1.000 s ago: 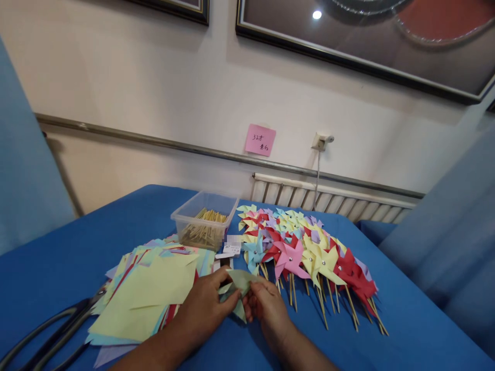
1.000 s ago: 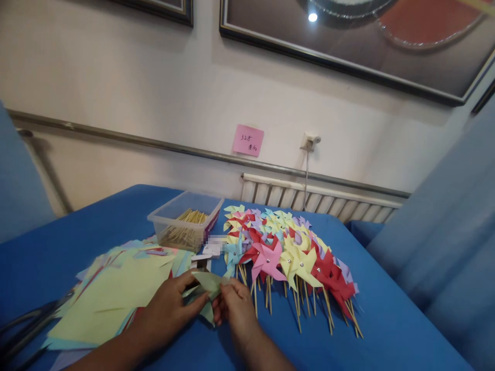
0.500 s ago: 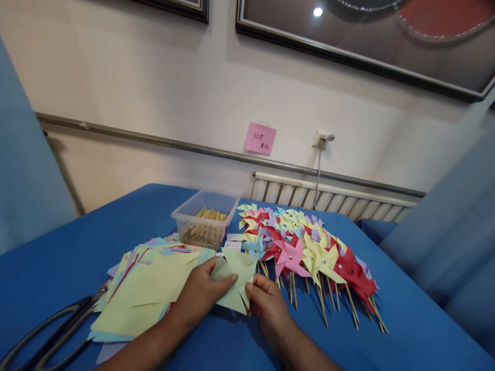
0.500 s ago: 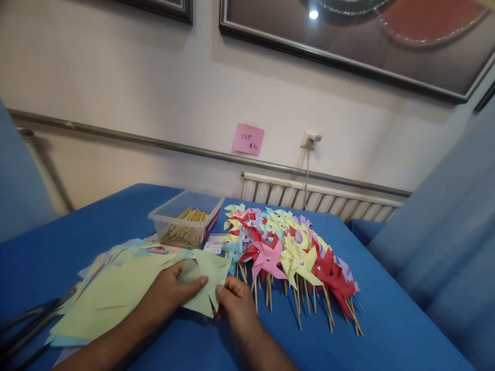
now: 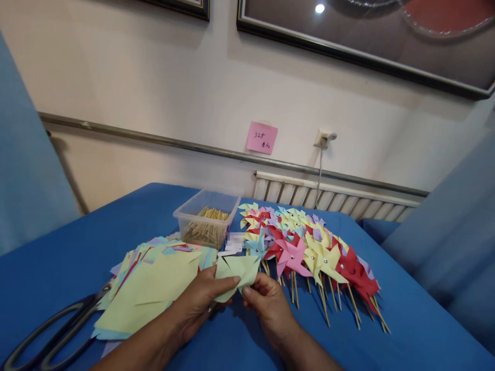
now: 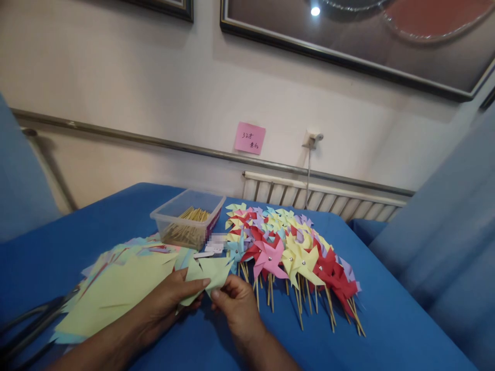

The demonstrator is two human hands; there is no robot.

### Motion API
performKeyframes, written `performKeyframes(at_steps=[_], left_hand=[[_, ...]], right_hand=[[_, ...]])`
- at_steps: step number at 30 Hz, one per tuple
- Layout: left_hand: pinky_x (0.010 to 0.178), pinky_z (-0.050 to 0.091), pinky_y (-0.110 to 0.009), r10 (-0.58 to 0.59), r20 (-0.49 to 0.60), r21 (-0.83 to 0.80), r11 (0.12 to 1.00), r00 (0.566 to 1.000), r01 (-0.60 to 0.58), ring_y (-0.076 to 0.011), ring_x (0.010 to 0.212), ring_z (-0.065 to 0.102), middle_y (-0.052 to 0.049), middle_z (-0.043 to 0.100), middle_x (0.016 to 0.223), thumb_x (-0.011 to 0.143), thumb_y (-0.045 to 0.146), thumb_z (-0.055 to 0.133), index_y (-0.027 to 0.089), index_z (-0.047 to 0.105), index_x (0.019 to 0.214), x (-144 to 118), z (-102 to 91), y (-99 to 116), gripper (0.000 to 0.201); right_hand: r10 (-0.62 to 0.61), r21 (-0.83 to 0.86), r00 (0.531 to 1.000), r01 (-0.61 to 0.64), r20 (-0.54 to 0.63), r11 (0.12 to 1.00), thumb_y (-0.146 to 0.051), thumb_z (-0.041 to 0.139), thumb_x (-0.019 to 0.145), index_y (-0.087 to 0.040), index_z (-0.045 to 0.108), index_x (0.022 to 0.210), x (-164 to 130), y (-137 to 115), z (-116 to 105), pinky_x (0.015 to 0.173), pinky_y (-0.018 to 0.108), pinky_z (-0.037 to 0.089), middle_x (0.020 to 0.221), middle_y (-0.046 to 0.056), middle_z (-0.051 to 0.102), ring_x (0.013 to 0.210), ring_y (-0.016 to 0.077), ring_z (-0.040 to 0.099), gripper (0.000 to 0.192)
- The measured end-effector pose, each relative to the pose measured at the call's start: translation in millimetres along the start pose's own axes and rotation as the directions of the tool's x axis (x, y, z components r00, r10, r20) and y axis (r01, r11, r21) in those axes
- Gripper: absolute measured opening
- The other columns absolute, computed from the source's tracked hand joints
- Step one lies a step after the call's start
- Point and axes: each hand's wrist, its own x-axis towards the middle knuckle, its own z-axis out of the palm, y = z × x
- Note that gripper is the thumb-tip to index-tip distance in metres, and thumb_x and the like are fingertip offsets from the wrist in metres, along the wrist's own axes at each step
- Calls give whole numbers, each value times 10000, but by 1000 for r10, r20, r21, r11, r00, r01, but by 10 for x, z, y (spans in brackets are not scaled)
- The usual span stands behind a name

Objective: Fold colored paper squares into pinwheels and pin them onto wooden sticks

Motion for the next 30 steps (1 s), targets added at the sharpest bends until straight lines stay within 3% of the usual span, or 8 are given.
performKeyframes(at_steps=[5, 8, 13, 17, 23, 25, 27, 30], left_hand=[[657, 485, -257, -29, 86, -109, 993, 996, 38, -182, 739, 648, -81, 727, 856, 696, 265, 732, 117, 616, 1090, -20, -10, 27, 437], [749, 493, -291, -17, 71, -107, 994, 997, 24, -206, 834, 661, -90, 725, 930, 694, 258, 734, 134, 592, 1150, -21, -31, 32, 493], [718, 506, -307, 27, 10, -16, 1000, 1000, -27, -225, 816, 672, -95, 727, 926, 695, 290, 729, 135, 595, 1145, -10, -42, 25, 495], [677, 511, -325, 98, 2, 14, 995, 995, -98, -226, 741, 669, -109, 726, 890, 702, 276, 714, 106, 592, 1132, -20, -7, 31, 479], [683, 511, -342, 235, -34, 163, 960, 971, -226, -216, 695, 653, -86, 730, 853, 720, 326, 685, 111, 618, 1051, -30, 5, 70, 401], [696, 507, -345, 319, -84, 322, 905, 944, -277, -229, 717, 654, -67, 727, 824, 722, 332, 675, 129, 647, 979, -41, -7, 93, 329], [743, 497, -353, 449, -109, 504, 794, 887, -340, -243, 784, 653, -50, 724, 831, 732, 302, 651, 162, 674, 908, -65, -22, 115, 226], [876, 449, -376, 678, 12, 709, 512, 735, -484, -251, 957, 617, -51, 710, 976, 739, 205, 606, 212, 689, 818, -112, -49, 130, 116]], right_hand=[[-27, 32, 998, 29, -64, 999, -325, 795, 662, -164, 693, 842, 59, 63, -16, 522, 218, 402, 666, 10, 660, 535, 102, 522, 262], [-30, 25, 991, 34, -134, 999, -344, 801, 648, -161, 686, 840, 84, 57, -16, 495, 212, 393, 643, 7, 662, 507, 100, 507, 289], [1, -30, 983, -6, -182, 1000, -385, 806, 625, -150, 687, 813, 67, -15, 7, 473, 202, 386, 670, 14, 672, 517, 100, 514, 324], [3, -91, 982, -20, -188, 996, -416, 785, 646, -147, 672, 744, 27, -78, 26, 461, 197, 362, 563, -25, 605, 464, 79, 469, 308], [-2, -214, 983, -38, -184, 976, -507, 667, 758, -144, 639, 741, 0, -65, -7, 479, 197, 366, 495, -27, 569, 464, 88, 497, 364], [16, -188, 973, -60, -229, 980, -537, 661, 752, -150, 636, 827, 4, -49, -18, 455, 190, 359, 561, -15, 604, 470, 93, 525, 394], [59, -96, 965, -86, -255, 992, -586, 654, 729, -153, 631, 857, -1, -54, -15, 435, 190, 357, 667, 16, 649, 476, 98, 550, 452], [131, 87, 981, -119, -144, 989, -678, 538, 758, -134, 658, 849, -41, -118, 25, 471, 213, 396, 761, 75, 682, 530, 122, 585, 565]])
